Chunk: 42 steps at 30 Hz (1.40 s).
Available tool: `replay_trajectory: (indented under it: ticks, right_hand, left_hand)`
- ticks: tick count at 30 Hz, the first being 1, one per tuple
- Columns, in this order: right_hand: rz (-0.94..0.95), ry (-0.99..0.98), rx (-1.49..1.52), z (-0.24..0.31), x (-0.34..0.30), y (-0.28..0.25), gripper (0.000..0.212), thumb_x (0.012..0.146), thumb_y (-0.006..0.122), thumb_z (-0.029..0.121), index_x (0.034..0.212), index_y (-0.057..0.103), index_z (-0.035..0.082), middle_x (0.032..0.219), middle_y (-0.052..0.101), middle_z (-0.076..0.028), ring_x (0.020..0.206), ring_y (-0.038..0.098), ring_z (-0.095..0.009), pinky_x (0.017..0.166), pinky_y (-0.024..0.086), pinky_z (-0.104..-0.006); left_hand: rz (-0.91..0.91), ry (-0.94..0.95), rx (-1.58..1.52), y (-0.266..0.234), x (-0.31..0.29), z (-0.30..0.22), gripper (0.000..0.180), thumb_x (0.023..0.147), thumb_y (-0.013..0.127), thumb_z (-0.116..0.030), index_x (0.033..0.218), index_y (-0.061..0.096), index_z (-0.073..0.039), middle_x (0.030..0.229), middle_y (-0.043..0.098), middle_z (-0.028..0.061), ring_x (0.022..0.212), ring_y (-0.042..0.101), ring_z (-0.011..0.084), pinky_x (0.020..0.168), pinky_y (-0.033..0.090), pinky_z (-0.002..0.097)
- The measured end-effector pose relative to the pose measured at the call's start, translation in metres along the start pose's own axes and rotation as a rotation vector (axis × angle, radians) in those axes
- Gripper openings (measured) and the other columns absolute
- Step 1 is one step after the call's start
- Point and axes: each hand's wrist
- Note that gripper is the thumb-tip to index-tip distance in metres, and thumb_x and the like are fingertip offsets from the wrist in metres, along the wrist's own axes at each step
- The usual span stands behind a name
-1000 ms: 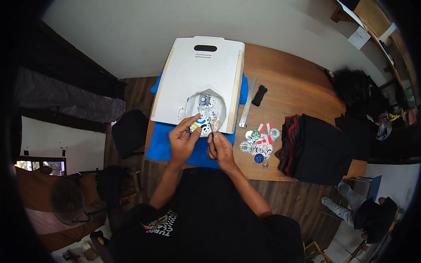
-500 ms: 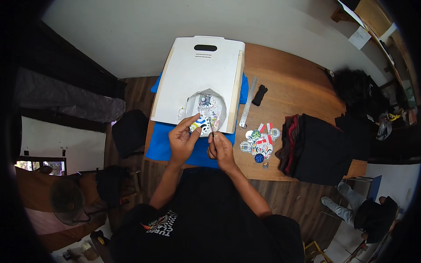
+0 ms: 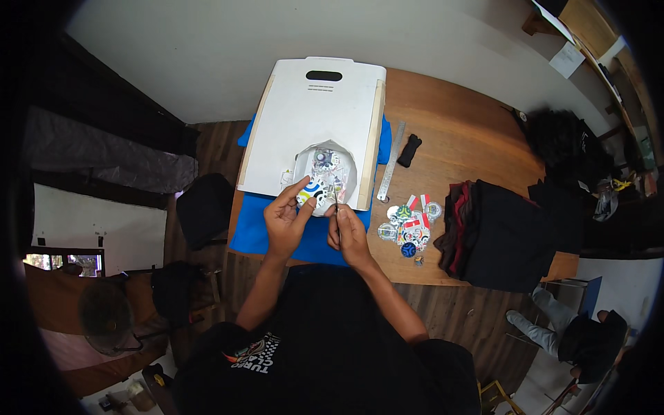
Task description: Use a weeding tool to peel and prepare small stickers or decals on a workbench.
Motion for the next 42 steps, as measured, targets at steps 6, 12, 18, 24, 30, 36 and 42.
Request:
replay_trajectory:
  ticks: [6, 12, 18, 24, 30, 36, 42]
  right_hand:
    - [-0.129, -0.193, -0.684, 0.009, 0.025, -0.013, 0.057, 0.104, 0.049, 0.015, 0.153, 0.021, 0.005, 0.076, 0.055, -0.009, 0.066, 0.055, -0.016, 0.058, 0.044, -0.0301]
    - [0.051, -0.373, -1.305, 0.023, 0.032, -0.025, 0.056, 0.1, 0.055, 0.009, 0.153, 0.036, 0.009, 0.091, 0.062, -0.015, 0.074, 0.063, -0.025, 0.068, 0.05, -0.0343]
    - [-0.023, -0.287, -1.2, 0.024, 0.039, -0.026, 0.039, 0.101, 0.052, 0.01, 0.14, 0.055, 0.007, 0.088, 0.059, -0.014, 0.071, 0.06, -0.024, 0.068, 0.051, -0.0343]
    - [-0.101, 0.143, -0.269, 0.013, 0.04, -0.033, 0.039, 0.109, 0.037, 0.029, 0.143, 0.045, 0.011, 0.072, 0.05, 0.001, 0.044, 0.033, -0.004, 0.041, 0.026, -0.0201]
    - [-0.123, 0.151, -0.231, 0.034, 0.039, -0.026, 0.039, 0.109, 0.038, 0.028, 0.144, 0.043, 0.013, 0.071, 0.05, 0.0, 0.043, 0.033, -0.004, 0.04, 0.027, -0.0211]
    - [-0.149, 0.135, -0.258, 0.036, 0.037, -0.02, 0.038, 0.109, 0.038, 0.026, 0.145, 0.041, 0.014, 0.072, 0.05, 0.0, 0.043, 0.032, -0.004, 0.04, 0.026, -0.0214]
    - [-0.169, 0.157, -0.243, 0.034, 0.034, -0.021, 0.038, 0.109, 0.038, 0.025, 0.145, 0.041, 0.015, 0.072, 0.049, 0.0, 0.045, 0.032, -0.004, 0.041, 0.026, -0.021]
  left_hand:
    - [-0.095, 0.002, 0.051, -0.018, 0.002, 0.012, 0.042, 0.09, 0.064, 0.01, 0.131, 0.056, 0.011, 0.123, 0.063, 0.0177, 0.114, 0.059, 0.0172, 0.098, 0.047, 0.0293]
    - [-0.128, -0.031, 0.067, -0.027, 0.001, 0.018, 0.041, 0.091, 0.064, 0.008, 0.131, 0.056, 0.011, 0.124, 0.063, 0.0193, 0.114, 0.059, 0.0175, 0.098, 0.047, 0.0298]
    - [-0.126, -0.009, 0.087, -0.026, 0.001, 0.021, 0.039, 0.091, 0.063, 0.008, 0.129, 0.057, 0.011, 0.122, 0.064, 0.0188, 0.113, 0.06, 0.0175, 0.097, 0.047, 0.0296]
    - [0.051, 0.05, 0.4, -0.037, -0.004, 0.03, 0.038, 0.087, 0.061, 0.011, 0.123, 0.067, 0.001, 0.113, 0.068, 0.0155, 0.108, 0.063, 0.018, 0.094, 0.047, 0.0276]
    - [0.37, 0.247, 0.768, -0.033, 0.006, 0.035, 0.051, 0.084, 0.055, 0.009, 0.13, 0.065, -0.01, 0.1, 0.068, 0.0129, 0.096, 0.063, 0.0246, 0.088, 0.046, 0.0353]
    - [0.502, 0.252, 0.969, -0.037, 0.023, 0.046, 0.068, 0.083, 0.051, 0.007, 0.147, 0.049, -0.014, 0.086, 0.06, 0.0123, 0.082, 0.055, 0.0264, 0.082, 0.044, 0.038]
    - [0.532, 0.252, 0.939, -0.042, 0.023, 0.047, 0.072, 0.082, 0.052, 0.007, 0.151, 0.043, -0.014, 0.082, 0.057, 0.0126, 0.078, 0.052, 0.0269, 0.08, 0.043, 0.0379]
Point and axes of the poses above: each hand's wrist, its own x-axis towards the middle knuckle, its own y-axis out of the palm, z = x × y
